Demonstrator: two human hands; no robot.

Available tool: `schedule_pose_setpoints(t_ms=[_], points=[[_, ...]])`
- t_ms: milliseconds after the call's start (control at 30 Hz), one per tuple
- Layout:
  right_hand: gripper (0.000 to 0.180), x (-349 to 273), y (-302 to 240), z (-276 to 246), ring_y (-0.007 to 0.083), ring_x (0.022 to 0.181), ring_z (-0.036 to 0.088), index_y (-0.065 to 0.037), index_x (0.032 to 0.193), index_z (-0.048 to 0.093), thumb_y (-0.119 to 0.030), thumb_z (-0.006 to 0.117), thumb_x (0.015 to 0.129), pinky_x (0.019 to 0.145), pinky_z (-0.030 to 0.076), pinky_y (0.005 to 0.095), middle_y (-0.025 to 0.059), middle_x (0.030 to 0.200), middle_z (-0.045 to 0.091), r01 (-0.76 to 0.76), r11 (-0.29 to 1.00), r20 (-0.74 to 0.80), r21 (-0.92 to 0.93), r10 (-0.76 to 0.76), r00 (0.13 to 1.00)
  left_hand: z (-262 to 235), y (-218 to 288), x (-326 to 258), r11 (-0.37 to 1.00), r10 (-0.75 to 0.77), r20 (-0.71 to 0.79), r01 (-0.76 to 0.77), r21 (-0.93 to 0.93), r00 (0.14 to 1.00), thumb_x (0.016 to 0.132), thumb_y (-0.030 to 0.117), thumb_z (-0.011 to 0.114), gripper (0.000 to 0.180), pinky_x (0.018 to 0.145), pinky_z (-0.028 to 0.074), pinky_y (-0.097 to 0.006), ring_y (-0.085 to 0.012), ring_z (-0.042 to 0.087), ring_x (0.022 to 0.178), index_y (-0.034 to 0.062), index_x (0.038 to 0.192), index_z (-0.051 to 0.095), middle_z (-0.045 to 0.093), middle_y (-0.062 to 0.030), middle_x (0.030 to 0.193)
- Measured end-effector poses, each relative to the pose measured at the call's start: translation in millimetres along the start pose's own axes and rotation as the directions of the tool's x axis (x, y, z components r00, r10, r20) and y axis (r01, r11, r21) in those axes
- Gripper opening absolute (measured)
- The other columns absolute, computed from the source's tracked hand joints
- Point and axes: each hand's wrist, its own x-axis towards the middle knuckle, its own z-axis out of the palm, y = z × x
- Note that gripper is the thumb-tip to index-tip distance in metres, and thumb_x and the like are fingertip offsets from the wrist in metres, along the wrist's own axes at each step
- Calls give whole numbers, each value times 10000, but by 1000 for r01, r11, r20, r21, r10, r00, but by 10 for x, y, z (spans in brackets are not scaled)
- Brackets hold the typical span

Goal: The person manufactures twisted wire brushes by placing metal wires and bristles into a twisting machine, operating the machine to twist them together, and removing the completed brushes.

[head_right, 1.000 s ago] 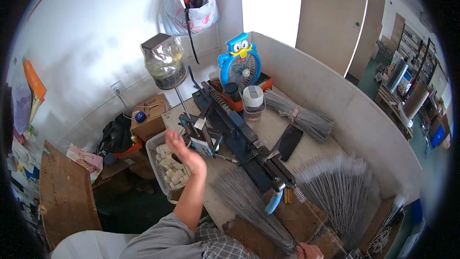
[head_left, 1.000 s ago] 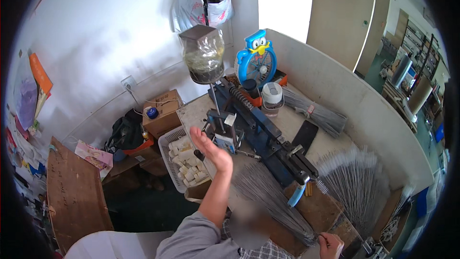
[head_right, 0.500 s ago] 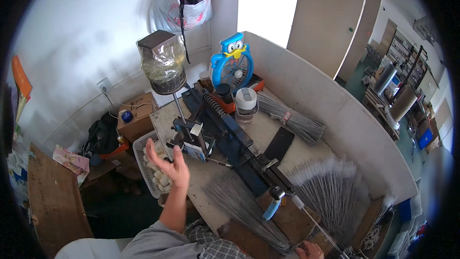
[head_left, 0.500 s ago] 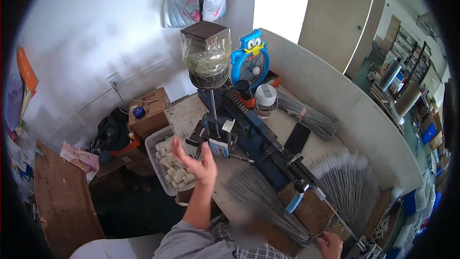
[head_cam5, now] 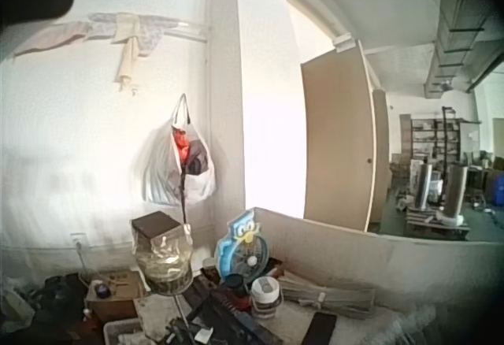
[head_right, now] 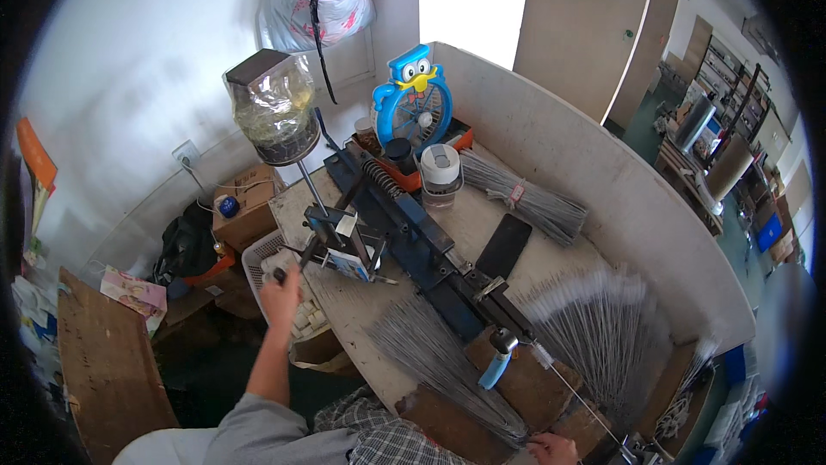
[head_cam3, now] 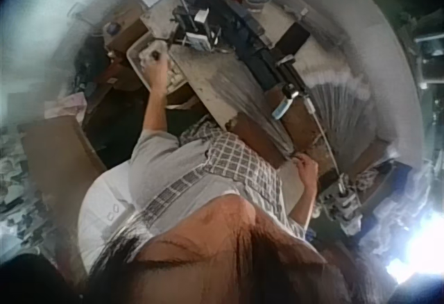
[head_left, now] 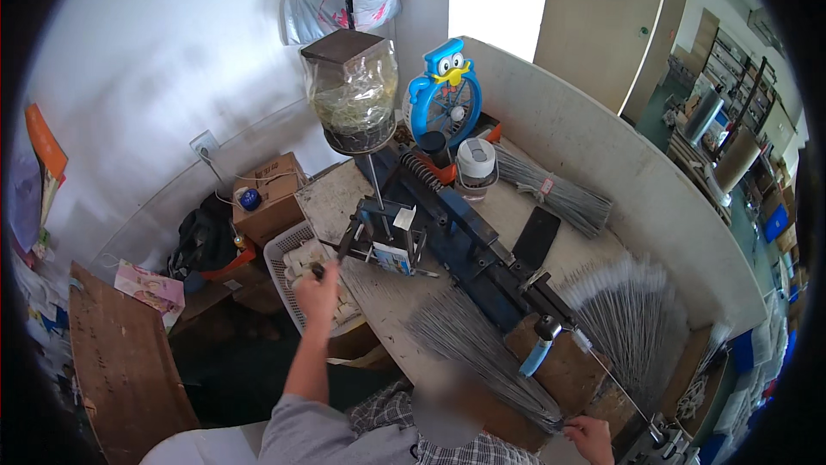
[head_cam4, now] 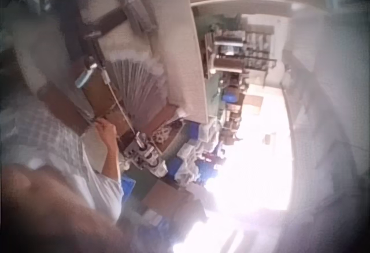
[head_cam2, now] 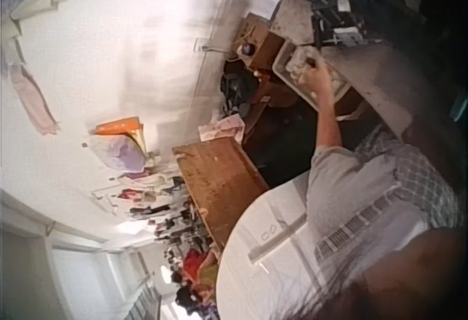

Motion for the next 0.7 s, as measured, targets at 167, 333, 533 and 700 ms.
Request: schedule_pose_setpoints(t_ms=[167, 333, 533, 700], points=[[126, -34, -162, -142, 294, 744, 648, 6, 851, 677, -48, 666, 738, 686, 495, 359, 140, 784, 663, -63, 997, -219, 53, 73, 973, 334, 106, -779, 659, -241, 516, 529, -535, 822, 870, 291, 625, 276, 591, 542, -324, -209, 647, 627, 30, 949, 588, 656, -101, 822], [129, -74, 97, -31, 310, 756, 649, -20, 866, 692, -77, 655, 756, 664, 499, 358, 146, 793, 667, 72, 997, -329, 20, -61, 942, 715, 903, -1911, 660, 97, 932, 678, -323, 349, 906, 206, 605, 330, 806, 543, -338, -190, 637, 913, 14, 1161, 523, 630, -124, 1042], [126, -170, 218, 65, 340, 774, 631, -52, 894, 685, -92, 640, 784, 660, 499, 405, 148, 827, 650, 105, 992, -433, -66, -123, 893, 1226, 1365, -2971, 890, 85, 961, 414, -192, 263, 875, 194, 641, 184, 719, 480, -291, -132, 574, 741, 47, 942, 554, 585, -24, 805], [124, -103, 139, 66, 349, 799, 626, -61, 924, 645, -76, 587, 815, 668, 511, 441, 133, 831, 596, 48, 990, -461, -134, -105, 881, 629, 2097, -2092, 95, 342, 832, 897, 431, -436, 927, 472, 501, 425, 515, 363, -271, -102, 440, 466, 62, 844, 580, 522, -2, 637]])
